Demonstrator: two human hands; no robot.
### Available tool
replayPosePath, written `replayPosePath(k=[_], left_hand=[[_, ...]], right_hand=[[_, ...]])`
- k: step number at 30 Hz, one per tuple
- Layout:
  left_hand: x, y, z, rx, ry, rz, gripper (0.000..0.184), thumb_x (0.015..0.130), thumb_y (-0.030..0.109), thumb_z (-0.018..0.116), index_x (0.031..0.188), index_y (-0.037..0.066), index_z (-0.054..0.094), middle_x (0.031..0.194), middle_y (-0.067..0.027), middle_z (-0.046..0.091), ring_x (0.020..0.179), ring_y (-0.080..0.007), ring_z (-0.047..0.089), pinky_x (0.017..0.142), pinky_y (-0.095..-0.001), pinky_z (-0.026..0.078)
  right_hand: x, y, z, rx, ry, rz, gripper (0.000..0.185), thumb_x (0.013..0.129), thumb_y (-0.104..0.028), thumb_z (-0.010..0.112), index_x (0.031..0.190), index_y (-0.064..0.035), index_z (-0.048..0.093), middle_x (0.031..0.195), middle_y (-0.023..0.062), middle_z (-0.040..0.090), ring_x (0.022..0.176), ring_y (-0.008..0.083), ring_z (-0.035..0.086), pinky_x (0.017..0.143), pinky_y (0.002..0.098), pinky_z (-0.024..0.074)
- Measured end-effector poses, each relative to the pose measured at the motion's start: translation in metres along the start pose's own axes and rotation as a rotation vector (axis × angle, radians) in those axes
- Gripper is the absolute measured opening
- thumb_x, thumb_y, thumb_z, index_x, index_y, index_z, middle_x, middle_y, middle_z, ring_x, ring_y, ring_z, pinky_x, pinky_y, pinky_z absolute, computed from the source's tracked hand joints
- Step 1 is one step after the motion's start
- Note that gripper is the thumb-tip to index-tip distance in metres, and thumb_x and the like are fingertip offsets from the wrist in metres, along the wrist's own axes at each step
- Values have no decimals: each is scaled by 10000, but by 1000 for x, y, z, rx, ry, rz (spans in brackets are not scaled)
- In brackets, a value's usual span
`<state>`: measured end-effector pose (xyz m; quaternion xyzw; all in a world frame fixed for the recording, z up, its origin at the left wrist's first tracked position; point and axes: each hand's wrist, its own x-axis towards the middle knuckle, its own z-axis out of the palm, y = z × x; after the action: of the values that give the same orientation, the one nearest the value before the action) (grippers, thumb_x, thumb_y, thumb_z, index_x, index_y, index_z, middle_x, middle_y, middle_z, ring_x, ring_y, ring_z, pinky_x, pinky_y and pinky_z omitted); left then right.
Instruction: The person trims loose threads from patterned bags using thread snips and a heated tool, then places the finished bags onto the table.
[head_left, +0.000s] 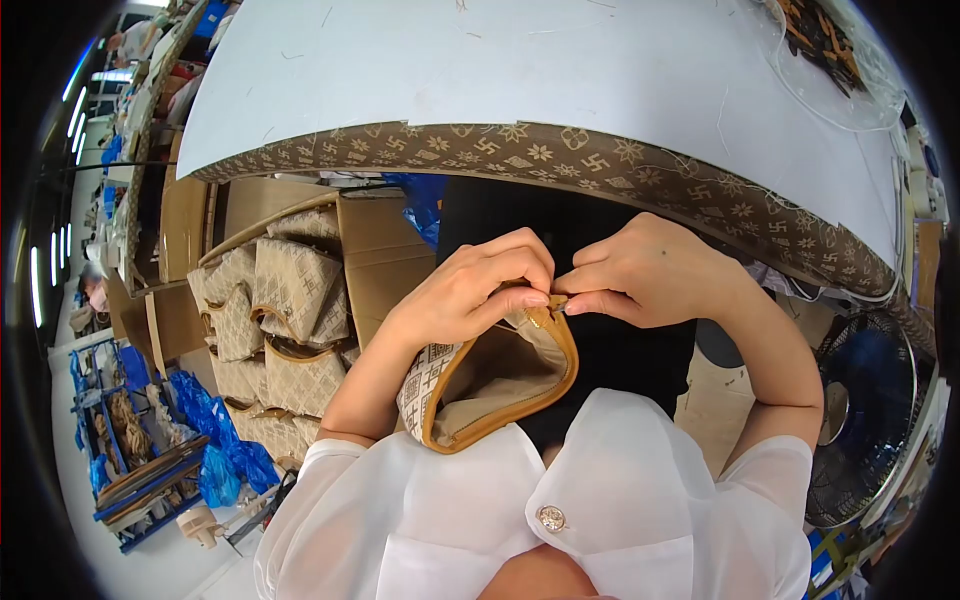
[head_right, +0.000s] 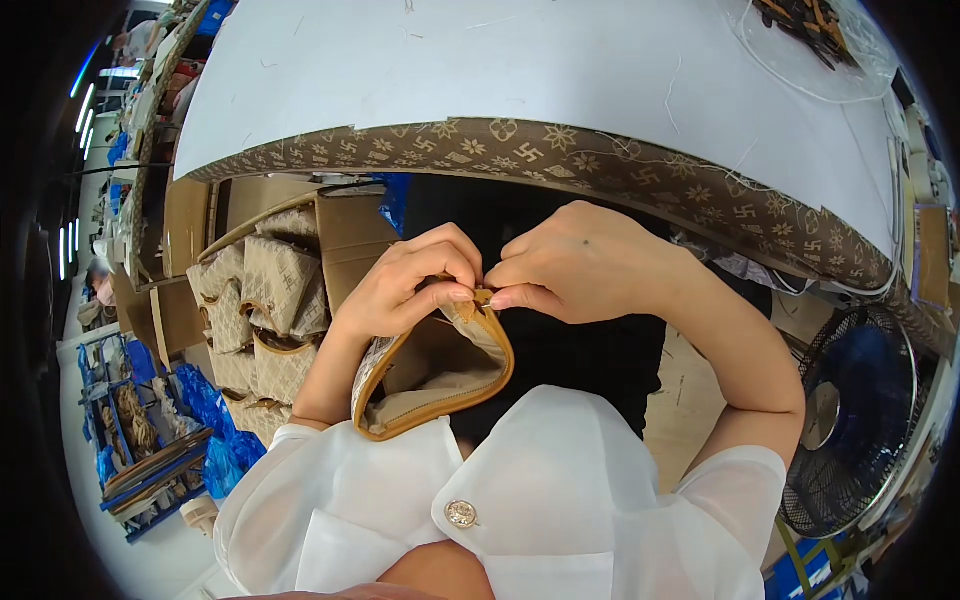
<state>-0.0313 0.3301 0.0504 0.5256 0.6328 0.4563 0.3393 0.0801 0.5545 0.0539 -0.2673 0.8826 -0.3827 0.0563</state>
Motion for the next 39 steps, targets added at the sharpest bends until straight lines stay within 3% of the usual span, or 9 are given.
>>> replayPosePath(k=[2,7,10,14,18,22,29,39], left_hand=[[0,-1,3,-7,-15,0,67,911,80,654,888,22,630,924,-89,605,759,-185,602,661,-295,497],[0,-4,2,-41,52,-11,126,922,111,633,870,4,675,929,-109,628,752,-183,605,649,-291,490],[-1,-6,0,-81,103,-13,176,918,131,627,836,-7,700,923,-120,641,743,-182,605,634,-285,482],[-2,-11,-3,-85,76,14,238,908,154,617,778,-20,714,905,-136,651,712,-180,605,617,-273,471],[0,-14,-2,-80,70,5,260,899,161,615,735,-20,705,879,-139,647,689,-164,599,595,-261,456],[3,-4,-3,-25,47,-30,211,873,124,649,708,-5,674,880,-124,646,672,-169,601,578,-270,456],[-4,21,7,412,24,-190,204,784,81,787,775,34,589,957,-64,629,701,-235,622,599,-330,505],[-3,21,14,402,79,-164,202,781,88,789,828,48,597,1082,-59,592,800,-238,650,657,-328,534]], right_hand=[[0,-1,-2,-71,-62,5,253,955,-333,599,869,-121,707,715,29,632,647,262,615,549,376,469],[0,7,-6,-124,-169,10,214,948,-320,610,926,-135,718,730,35,629,638,274,607,550,382,467],[-7,12,-6,57,97,28,246,888,-248,685,1119,-164,697,736,33,592,588,245,573,511,358,426],[-17,5,-13,-106,96,102,411,836,-197,723,1241,-197,652,757,35,572,600,224,578,506,342,436],[-23,-5,-4,-202,80,18,528,798,-161,744,1305,-217,612,743,19,542,607,194,577,502,326,448],[-25,-7,6,-242,136,7,511,798,-157,745,1291,-209,622,725,3,526,606,171,572,500,314,455],[-26,-12,11,-302,206,56,444,807,-151,735,1242,-173,649,722,-8,518,613,161,574,514,310,465],[-28,-26,6,-461,161,55,392,815,-157,672,1207,-145,662,746,-11,511,629,144,552,543,294,464]])
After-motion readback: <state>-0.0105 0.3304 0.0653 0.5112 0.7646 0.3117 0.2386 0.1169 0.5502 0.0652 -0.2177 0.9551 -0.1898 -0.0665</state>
